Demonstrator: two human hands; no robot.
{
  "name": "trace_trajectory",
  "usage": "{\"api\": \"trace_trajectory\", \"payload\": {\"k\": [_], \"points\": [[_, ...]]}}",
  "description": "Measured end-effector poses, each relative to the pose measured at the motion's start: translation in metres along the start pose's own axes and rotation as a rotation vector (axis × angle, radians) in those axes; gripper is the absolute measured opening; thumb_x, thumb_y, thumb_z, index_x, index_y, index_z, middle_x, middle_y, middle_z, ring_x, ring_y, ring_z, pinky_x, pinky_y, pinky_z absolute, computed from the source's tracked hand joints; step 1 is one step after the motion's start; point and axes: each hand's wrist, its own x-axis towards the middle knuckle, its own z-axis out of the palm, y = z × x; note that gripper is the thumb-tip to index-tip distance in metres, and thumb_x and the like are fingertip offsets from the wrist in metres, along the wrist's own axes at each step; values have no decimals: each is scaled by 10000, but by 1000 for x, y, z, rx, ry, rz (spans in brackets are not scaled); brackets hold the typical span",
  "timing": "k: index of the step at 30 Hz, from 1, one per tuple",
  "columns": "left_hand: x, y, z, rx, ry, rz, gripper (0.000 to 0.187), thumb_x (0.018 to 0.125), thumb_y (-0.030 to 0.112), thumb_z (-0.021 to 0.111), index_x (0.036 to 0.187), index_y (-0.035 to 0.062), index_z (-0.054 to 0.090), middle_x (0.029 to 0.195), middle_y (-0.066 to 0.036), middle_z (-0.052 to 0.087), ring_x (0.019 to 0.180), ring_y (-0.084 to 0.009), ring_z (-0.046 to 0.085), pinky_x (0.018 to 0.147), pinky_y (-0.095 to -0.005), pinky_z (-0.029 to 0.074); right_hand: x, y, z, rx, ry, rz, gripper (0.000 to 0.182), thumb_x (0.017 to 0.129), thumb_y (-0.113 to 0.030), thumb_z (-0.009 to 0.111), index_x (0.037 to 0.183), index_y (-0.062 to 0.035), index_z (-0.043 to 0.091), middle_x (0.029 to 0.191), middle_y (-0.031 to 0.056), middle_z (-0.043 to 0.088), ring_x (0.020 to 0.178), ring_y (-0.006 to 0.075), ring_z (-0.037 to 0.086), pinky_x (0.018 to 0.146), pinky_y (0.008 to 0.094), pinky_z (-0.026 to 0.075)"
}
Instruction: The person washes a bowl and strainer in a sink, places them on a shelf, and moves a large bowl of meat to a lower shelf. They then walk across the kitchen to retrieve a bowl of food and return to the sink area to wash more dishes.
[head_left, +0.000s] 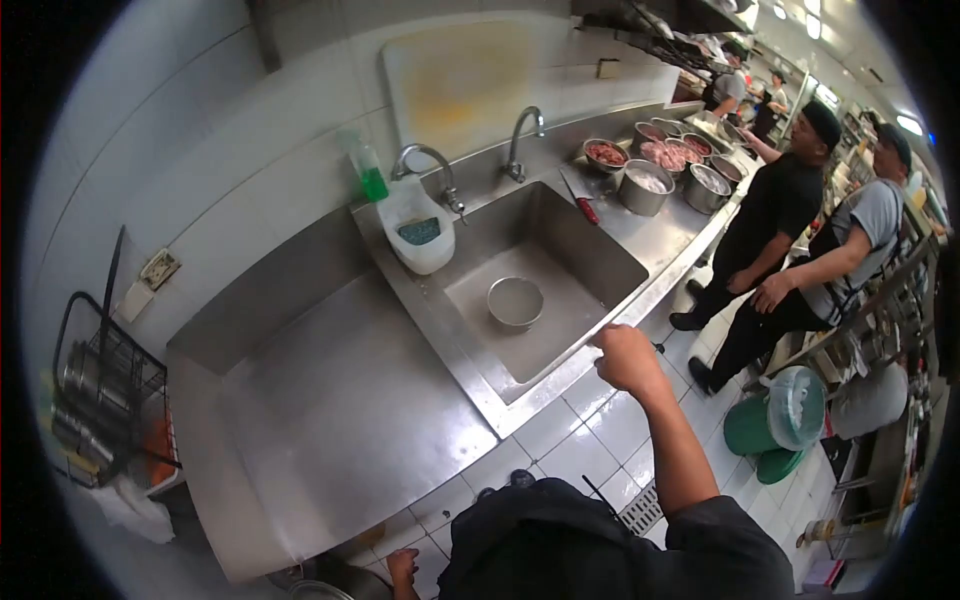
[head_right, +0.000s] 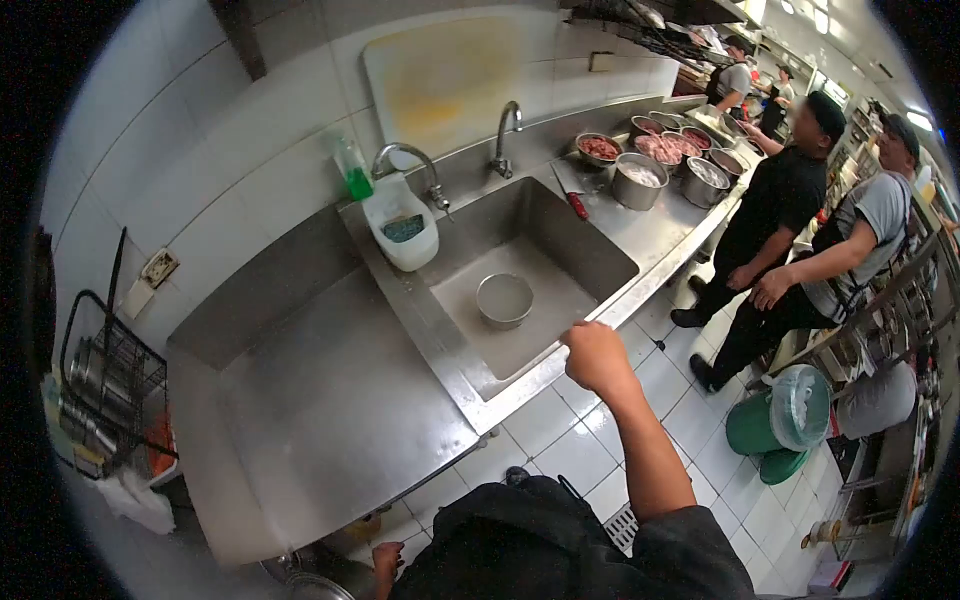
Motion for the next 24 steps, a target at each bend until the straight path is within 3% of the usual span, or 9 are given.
{"api": "trace_trajectory", "payload": {"k": [1, 3, 7, 10, 13, 17, 19, 24], "points": [[-5, -3, -6, -9, 3, -6, 241, 631, 90, 675, 850, 13, 609, 669, -61, 547, 573, -188, 521, 498, -347, 471, -5, -4, 6, -1, -3, -11, 299, 699, -100, 629, 996, -65, 633, 858, 134, 634, 784, 260, 610, 750, 324, 477], [-14, -8, -6, -41, 33, 14, 260, 623, 94, 687, 855, -2, 617, 694, -67, 563, 605, -208, 539, 500, -356, 471, -7, -11, 10, 677, -184, 153, 253, 686, -92, 620, 934, -53, 648, 857, 142, 640, 802, 295, 606, 751, 343, 472], [-6, -43, -19, -19, 40, -108, 294, 585, 86, 720, 853, 10, 627, 736, -69, 604, 645, -226, 573, 539, -349, 482, -9, -34, 24, 491, -151, 43, 174, 707, -87, 612, 865, -26, 652, 808, 153, 640, 765, 274, 617, 717, 337, 473], [57, -152, -42, 430, -73, 471, 429, 505, 116, 755, 915, 60, 641, 861, -64, 644, 723, -262, 610, 654, -340, 496, -3, -57, 24, 511, -163, 19, 159, 707, -71, 608, 849, -12, 648, 803, 161, 636, 766, 275, 616, 716, 335, 471], [28, -160, -45, 141, -80, 508, 339, 564, 82, 725, 880, 1, 630, 775, -96, 623, 624, -226, 583, 534, -336, 498, 6, -79, 29, 591, -209, -23, 149, 695, -37, 600, 833, -4, 645, 805, 165, 633, 768, 294, 611, 715, 340, 468], [-13, -135, -46, 47, -2, 368, 298, 593, 78, 702, 859, -30, 618, 730, -107, 598, 581, -209, 554, 497, -325, 488, 17, -113, 26, 561, -234, -142, 145, 696, -19, 580, 826, -8, 643, 805, 165, 630, 773, 304, 605, 712, 352, 464], [-45, -108, -41, -239, 127, -92, 283, 598, 79, 703, 844, -32, 616, 720, -108, 593, 575, -213, 549, 511, -328, 490, 22, -128, 30, 558, -266, -180, 142, 700, -28, 575, 824, -10, 642, 808, 167, 628, 777, 307, 603, 712, 359, 462], [-62, -125, -36, -296, 131, -99, 255, 619, 82, 688, 840, -22, 613, 722, -107, 599, 610, -215, 569, 547, -344, 494, 28, -160, 38, 550, -319, -320, 131, 701, -37, 571, 808, -8, 639, 818, 170, 623, 786, 316, 594, 717, 374, 456]]}}
